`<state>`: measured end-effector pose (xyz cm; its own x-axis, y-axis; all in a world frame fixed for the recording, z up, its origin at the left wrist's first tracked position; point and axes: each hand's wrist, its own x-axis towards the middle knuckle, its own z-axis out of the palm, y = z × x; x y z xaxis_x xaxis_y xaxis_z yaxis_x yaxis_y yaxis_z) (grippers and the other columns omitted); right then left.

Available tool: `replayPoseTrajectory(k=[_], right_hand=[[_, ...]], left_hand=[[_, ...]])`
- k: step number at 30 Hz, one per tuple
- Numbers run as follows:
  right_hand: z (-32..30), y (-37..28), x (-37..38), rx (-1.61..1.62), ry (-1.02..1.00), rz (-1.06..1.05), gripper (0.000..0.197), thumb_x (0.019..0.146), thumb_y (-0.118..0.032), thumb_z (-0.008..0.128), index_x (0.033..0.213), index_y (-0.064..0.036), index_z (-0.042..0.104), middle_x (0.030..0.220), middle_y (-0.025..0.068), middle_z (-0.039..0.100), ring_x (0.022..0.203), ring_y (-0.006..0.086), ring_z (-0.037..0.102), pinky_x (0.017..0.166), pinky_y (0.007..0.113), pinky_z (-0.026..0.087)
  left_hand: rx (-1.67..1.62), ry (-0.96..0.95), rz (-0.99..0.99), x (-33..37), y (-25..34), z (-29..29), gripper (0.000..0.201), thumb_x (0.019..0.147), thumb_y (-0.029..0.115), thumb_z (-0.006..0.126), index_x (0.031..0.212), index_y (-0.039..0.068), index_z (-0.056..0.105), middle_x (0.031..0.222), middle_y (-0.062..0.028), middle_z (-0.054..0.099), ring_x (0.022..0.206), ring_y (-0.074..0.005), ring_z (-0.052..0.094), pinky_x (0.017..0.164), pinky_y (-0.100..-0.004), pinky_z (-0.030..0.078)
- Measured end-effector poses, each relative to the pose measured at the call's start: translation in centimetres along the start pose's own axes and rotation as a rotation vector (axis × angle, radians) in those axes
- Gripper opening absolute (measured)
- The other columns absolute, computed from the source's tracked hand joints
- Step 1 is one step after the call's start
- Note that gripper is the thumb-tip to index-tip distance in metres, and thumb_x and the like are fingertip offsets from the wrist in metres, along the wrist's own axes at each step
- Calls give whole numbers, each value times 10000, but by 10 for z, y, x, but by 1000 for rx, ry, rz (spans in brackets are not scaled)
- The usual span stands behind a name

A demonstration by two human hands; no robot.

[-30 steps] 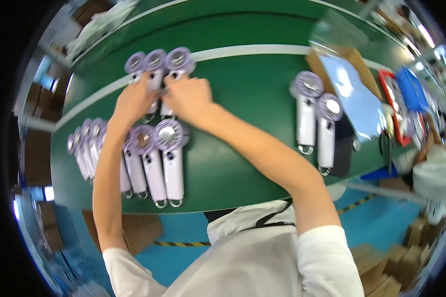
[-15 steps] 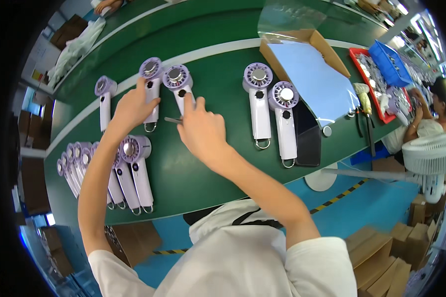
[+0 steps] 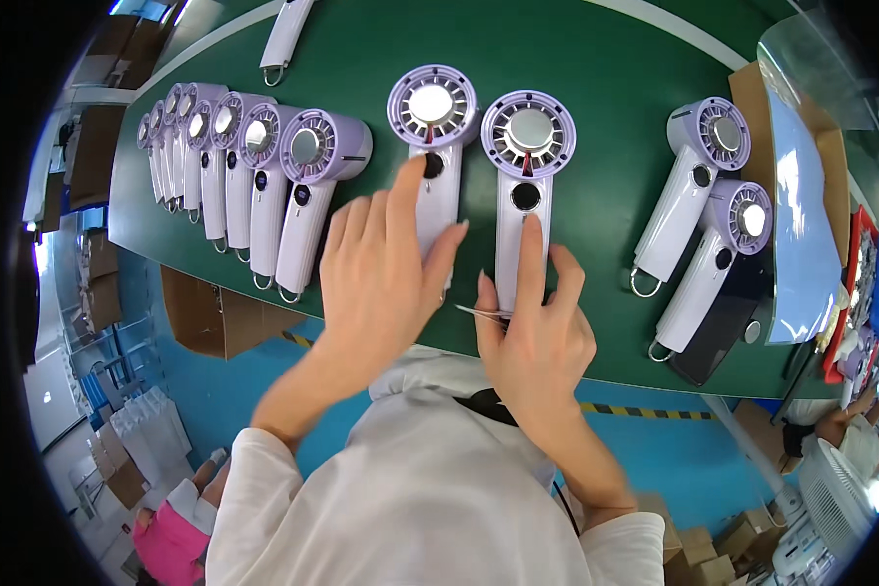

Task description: Inspecting and testing handheld fans at an assembly line station, including adjusting internal components and checking LED displays.

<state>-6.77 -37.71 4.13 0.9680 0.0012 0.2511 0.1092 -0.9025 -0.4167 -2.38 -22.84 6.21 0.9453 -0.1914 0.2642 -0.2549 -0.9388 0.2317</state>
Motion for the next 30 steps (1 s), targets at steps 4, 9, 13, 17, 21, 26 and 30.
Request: replayPoseTrajectory(k=[4,9,13,17,21,26,30], right_hand=[[-6,5,-6,6,-74,-1,632,828,-158,717,1401,-67,466,1163,160,543,649,253,625,540,342,537],[-6,12,-13,7,-67,-107,652,802,-183,729,1404,-94,493,1172,158,527,498,156,509,462,302,486],[-12,9,-12,25,-125,-55,618,827,-123,715,1396,-68,479,1177,175,526,715,279,633,545,339,533],[-10,10,-11,28,-138,-49,631,826,-123,715,1402,-53,469,1164,176,520,724,285,646,553,352,544],[-7,7,-9,1,-121,-58,627,820,-126,723,1391,-43,478,1146,186,529,736,297,647,559,365,558],[1,17,-5,-52,-21,-189,628,766,-200,738,1346,-45,553,1101,167,555,444,106,383,385,250,401],[8,23,-7,18,28,-172,631,754,-194,747,1339,-47,560,1111,173,550,444,104,373,382,242,391]], left_hand=[[-129,17,49,-22,2,6,622,823,208,710,1360,1,476,1085,-158,580,847,-311,552,769,-397,451],[-220,39,78,-36,-8,14,624,786,211,713,1355,44,521,1157,-168,543,973,-364,523,853,-450,447],[-206,-4,115,-32,-12,14,619,810,308,674,1365,80,524,1151,-161,523,997,-357,498,909,-470,434],[-233,-22,93,-30,-15,13,624,805,340,675,1353,74,537,1147,-149,531,998,-337,494,936,-476,428],[-219,-60,120,-27,-19,10,627,800,346,681,1346,72,545,1151,-146,533,1008,-328,495,963,-489,416],[-177,-78,121,-28,-19,9,632,811,355,667,1362,76,531,1151,-148,532,1029,-324,507,986,-499,410],[-193,-77,111,-30,-19,16,623,832,372,641,1379,101,520,1165,-150,516,1046,-322,491,990,-496,414]])
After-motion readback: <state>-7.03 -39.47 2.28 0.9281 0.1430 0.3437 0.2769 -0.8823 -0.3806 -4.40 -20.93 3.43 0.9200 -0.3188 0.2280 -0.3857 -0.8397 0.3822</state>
